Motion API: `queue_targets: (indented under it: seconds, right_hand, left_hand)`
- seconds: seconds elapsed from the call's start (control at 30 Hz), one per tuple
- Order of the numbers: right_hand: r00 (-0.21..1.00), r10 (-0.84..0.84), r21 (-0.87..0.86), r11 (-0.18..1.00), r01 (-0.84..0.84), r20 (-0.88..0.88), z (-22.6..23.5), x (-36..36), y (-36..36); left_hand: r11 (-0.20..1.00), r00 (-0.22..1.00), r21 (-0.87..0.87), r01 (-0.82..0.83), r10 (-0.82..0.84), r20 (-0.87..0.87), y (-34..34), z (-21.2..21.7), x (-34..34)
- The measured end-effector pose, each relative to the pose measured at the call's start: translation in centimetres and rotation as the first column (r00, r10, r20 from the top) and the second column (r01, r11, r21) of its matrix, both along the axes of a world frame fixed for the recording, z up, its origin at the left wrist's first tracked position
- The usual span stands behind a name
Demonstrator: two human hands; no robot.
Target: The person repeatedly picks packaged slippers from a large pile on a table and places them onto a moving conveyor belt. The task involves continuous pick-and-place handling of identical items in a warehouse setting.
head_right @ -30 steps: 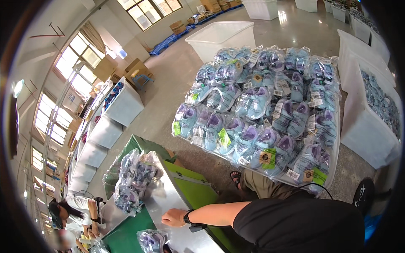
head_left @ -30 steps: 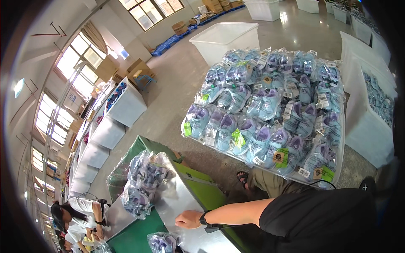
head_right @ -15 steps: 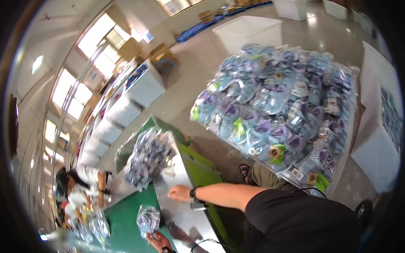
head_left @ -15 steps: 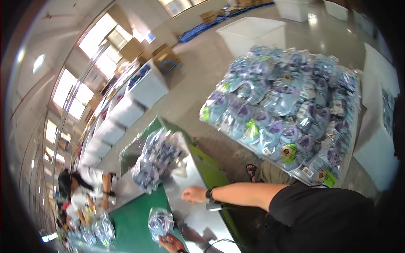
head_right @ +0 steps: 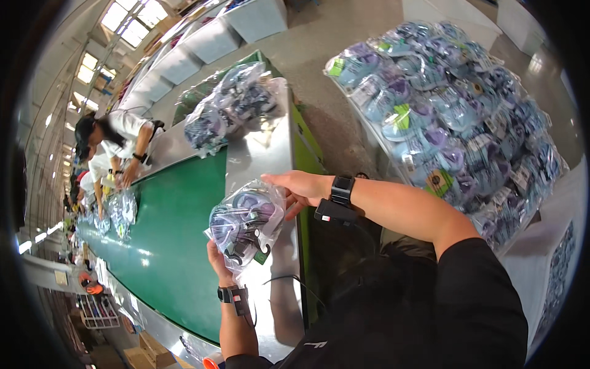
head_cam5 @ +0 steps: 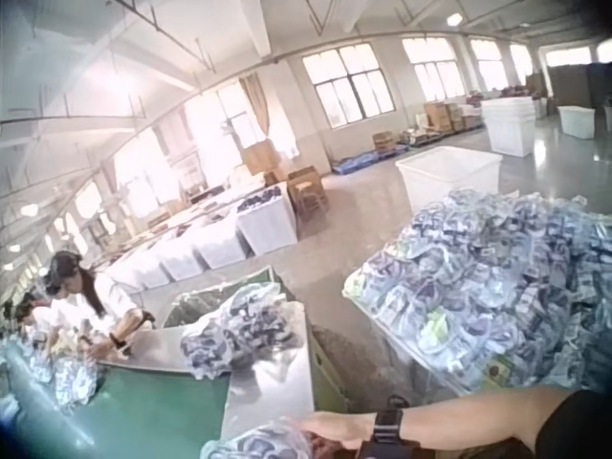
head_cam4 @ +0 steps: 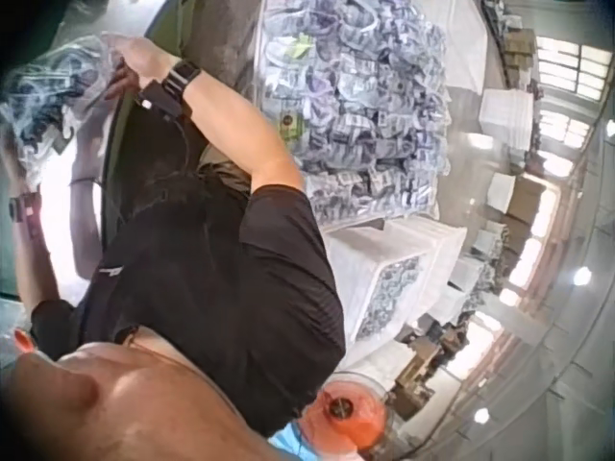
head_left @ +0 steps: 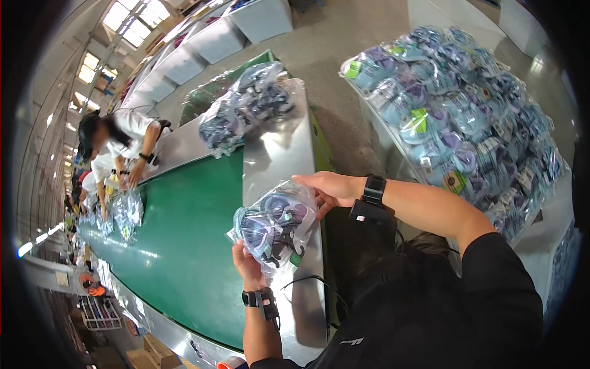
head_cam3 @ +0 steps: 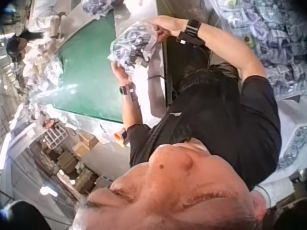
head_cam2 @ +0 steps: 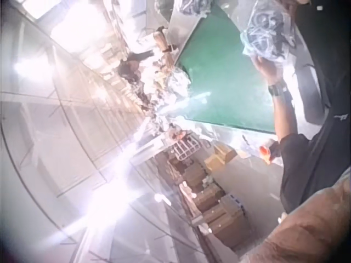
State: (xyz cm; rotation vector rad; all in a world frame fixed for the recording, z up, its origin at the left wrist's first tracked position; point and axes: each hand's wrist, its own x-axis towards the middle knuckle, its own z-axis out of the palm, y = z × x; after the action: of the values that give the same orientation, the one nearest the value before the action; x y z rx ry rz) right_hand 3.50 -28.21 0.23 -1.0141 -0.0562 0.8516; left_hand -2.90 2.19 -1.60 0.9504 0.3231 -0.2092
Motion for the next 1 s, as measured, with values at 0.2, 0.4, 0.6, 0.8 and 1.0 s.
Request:
queue_targets:
  seconds: [0.2, 0.4, 0.6, 0.8, 1.0]
  right_hand:
    - [0.992, -0.058, -0.180, 0.981, 0.078, 0.115, -0.3, -2.5, -1.4]
    - [0.973, -0.223, -0.073, 0.973, 0.218, -0.057, -2.6, -5.3, -3.7]
    - [0.821, -0.560, 0.046, 0.822, 0.568, -0.115, 2.1, -7.3, -12.2]
    - [0.537, -0.838, 0.186, 0.545, 0.817, 0.094, 6.3, -9.9, -29.4]
    - [-0.132, -0.942, 0.282, -0.043, 0.958, 0.308, 8.6, -10.7, -43.5]
  left_hand:
    - [0.976, 0.976, 0.014, 0.215, -0.215, -0.032, -1.9, 0.5, -0.2]
    - [0.954, 0.951, 0.031, 0.299, -0.300, 0.078, -6.8, 1.3, -0.6]
    - [0.932, 0.959, 0.234, 0.277, -0.284, -0.004, -5.7, -0.9, -0.5]
    - [0.818, 0.969, 0.555, 0.149, -0.233, 0.083, -3.8, -2.9, -1.3]
    - [0.786, 0.975, 0.615, 0.064, -0.180, 0.128, -5.6, -2.9, -1.4]
